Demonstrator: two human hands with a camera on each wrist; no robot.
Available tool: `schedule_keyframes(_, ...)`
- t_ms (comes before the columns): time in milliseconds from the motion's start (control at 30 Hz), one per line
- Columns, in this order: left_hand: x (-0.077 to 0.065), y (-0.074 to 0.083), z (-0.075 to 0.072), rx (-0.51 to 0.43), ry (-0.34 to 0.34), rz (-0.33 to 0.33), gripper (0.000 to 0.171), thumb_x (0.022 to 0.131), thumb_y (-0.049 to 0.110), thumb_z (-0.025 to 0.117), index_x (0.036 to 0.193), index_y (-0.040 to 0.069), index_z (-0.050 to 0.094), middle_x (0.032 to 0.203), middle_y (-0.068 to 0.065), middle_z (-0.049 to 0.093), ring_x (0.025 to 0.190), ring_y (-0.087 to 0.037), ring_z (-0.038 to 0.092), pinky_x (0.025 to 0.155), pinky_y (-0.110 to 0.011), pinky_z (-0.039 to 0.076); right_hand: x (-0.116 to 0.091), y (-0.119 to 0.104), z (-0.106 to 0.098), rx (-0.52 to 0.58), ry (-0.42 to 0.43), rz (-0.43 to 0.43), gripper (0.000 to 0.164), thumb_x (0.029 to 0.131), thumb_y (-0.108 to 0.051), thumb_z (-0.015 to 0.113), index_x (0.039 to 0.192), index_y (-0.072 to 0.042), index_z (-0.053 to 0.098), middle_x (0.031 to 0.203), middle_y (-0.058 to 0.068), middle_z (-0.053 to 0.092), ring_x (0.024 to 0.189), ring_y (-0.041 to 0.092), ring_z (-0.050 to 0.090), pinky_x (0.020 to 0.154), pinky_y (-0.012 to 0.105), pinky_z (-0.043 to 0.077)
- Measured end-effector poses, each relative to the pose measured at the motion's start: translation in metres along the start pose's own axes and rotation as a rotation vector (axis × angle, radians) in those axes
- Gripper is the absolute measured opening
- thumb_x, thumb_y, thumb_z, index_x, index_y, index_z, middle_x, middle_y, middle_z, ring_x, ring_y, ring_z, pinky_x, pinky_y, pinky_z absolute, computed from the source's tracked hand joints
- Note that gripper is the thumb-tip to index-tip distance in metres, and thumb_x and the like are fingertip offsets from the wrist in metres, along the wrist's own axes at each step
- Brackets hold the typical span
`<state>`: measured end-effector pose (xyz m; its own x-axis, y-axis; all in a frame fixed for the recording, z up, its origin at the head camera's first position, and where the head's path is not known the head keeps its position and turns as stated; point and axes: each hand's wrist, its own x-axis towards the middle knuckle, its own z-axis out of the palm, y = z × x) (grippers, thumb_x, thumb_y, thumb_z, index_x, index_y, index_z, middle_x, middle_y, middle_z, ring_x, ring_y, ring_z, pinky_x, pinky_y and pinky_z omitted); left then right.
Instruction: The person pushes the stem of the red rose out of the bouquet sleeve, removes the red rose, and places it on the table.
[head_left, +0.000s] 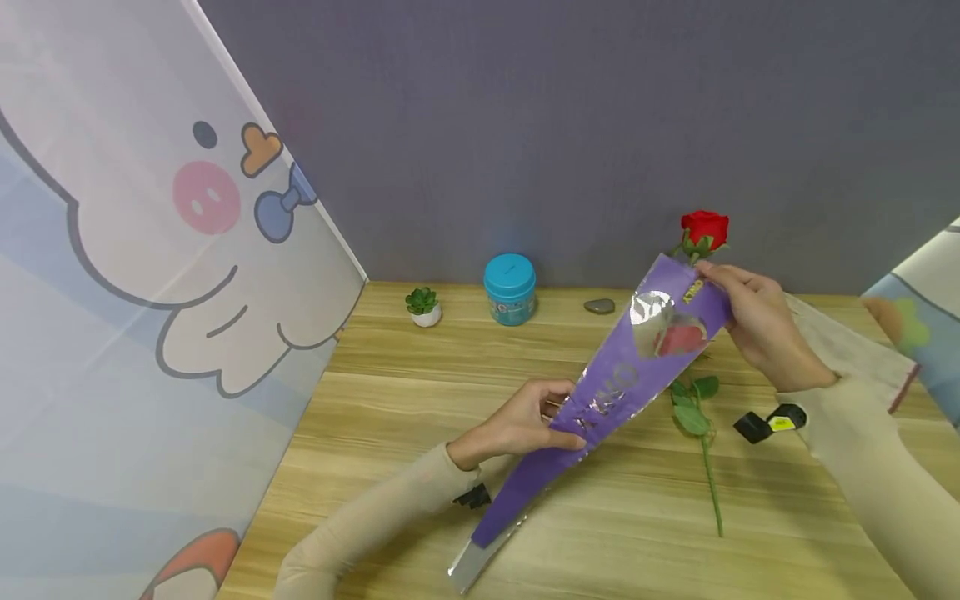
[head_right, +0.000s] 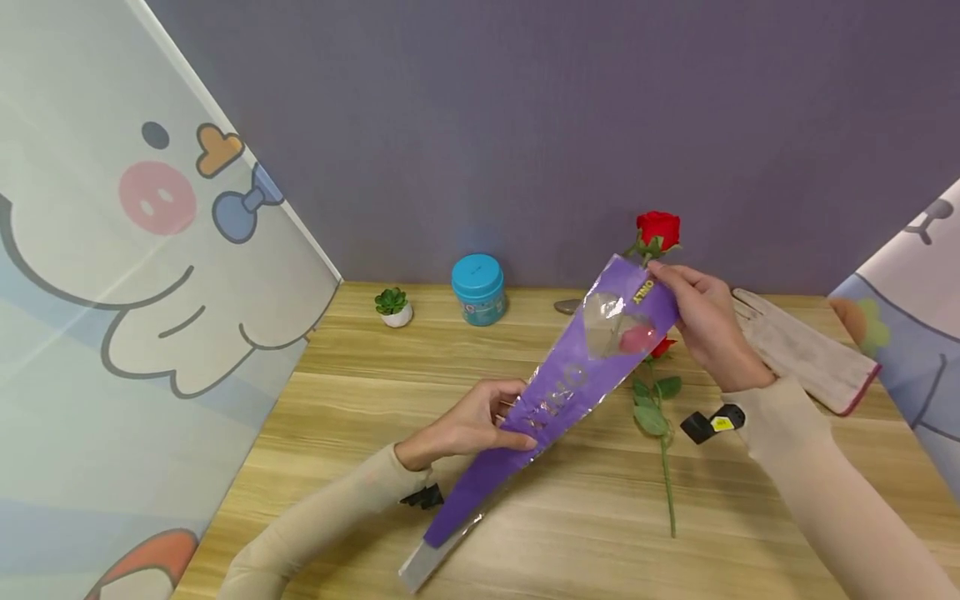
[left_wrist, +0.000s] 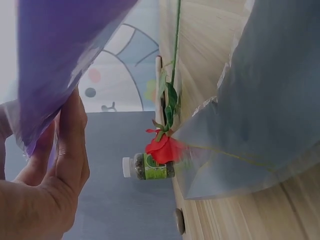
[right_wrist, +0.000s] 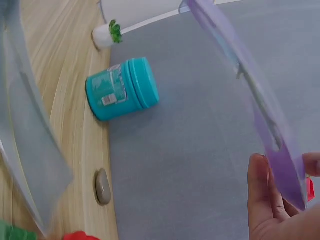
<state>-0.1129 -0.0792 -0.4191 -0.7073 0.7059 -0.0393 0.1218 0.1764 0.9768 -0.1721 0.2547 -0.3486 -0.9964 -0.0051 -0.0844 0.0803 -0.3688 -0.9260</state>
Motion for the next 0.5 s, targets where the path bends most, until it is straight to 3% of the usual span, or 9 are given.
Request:
schedule_keyframes(267,-0.0006,-0.0009,-0.0004,0.056,-0.013,-0.007,0.041,0.081,-0.004,0.082,0.120,0.000,0.069,0.116,-0.022,0.074,0.084,-0.001,0.069,0.082,-0.021,0.060,0.0002,0.0043,0.0031,-0.035,0.002,0.054,0.016,0.101,-0.015,0.068,0.107,-0.018,0.083,0.109,-0.012,0.070,0.092,0.002,0.068,0.080,0.014,0.057)
schedule_keyframes(500,0.0028,-0.0008,-0.0026,0.021,-0.021,-0.014,0.045,0.082,-0.002,0.083,0.124,-0.001,0.068,0.119,-0.024,0.074,0.086,0.000,0.071,0.082,-0.021,0.060,0.0038,0.0024,-0.0006,0.045,-0.003,0.060,0.017,0.102,-0.012,0.066,0.103,-0.017,0.082,0.112,-0.012,0.067,0.091,0.003,0.065,0.079,0.015,0.056)
